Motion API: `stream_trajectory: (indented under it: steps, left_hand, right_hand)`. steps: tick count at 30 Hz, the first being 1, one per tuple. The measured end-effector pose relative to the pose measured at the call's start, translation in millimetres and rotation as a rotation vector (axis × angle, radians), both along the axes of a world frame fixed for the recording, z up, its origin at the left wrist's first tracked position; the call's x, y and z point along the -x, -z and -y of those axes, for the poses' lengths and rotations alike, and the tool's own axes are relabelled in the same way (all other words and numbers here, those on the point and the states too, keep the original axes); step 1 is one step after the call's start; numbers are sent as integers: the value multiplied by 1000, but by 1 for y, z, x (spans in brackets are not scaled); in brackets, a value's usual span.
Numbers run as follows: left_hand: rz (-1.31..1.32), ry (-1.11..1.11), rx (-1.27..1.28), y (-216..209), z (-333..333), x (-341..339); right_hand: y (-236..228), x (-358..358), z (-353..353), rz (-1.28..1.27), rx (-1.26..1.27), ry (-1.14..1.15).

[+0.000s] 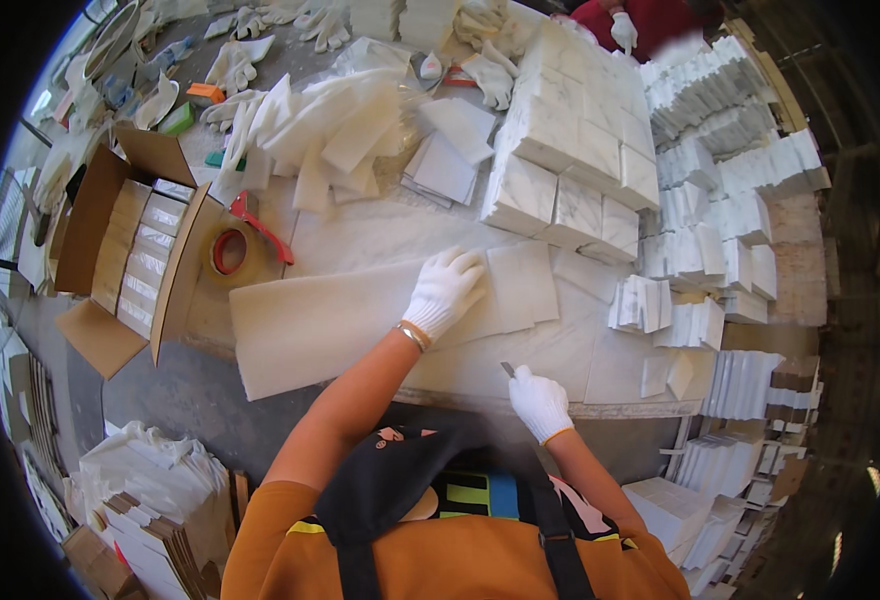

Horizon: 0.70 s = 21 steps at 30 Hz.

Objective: The person uses a utility knife to cut a large white sheet into smaller rectangular pieces on a workbench. The person repeatedly positions the sheet, scores it, and separates the cut pieces, stacking them on the table.

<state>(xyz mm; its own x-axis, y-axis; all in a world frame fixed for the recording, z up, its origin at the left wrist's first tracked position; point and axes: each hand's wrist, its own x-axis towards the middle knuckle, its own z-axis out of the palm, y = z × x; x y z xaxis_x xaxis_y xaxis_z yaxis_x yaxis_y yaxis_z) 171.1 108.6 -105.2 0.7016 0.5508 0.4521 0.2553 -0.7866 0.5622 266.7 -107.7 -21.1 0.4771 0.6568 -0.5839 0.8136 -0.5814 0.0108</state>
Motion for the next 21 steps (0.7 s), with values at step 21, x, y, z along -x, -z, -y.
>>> stream_trajectory:
  steps: [21]
  left_hand:
    - [-73,36,-163,-23,10,30]
  right_hand:
    - [51,-96,-65,-601,-948,755]
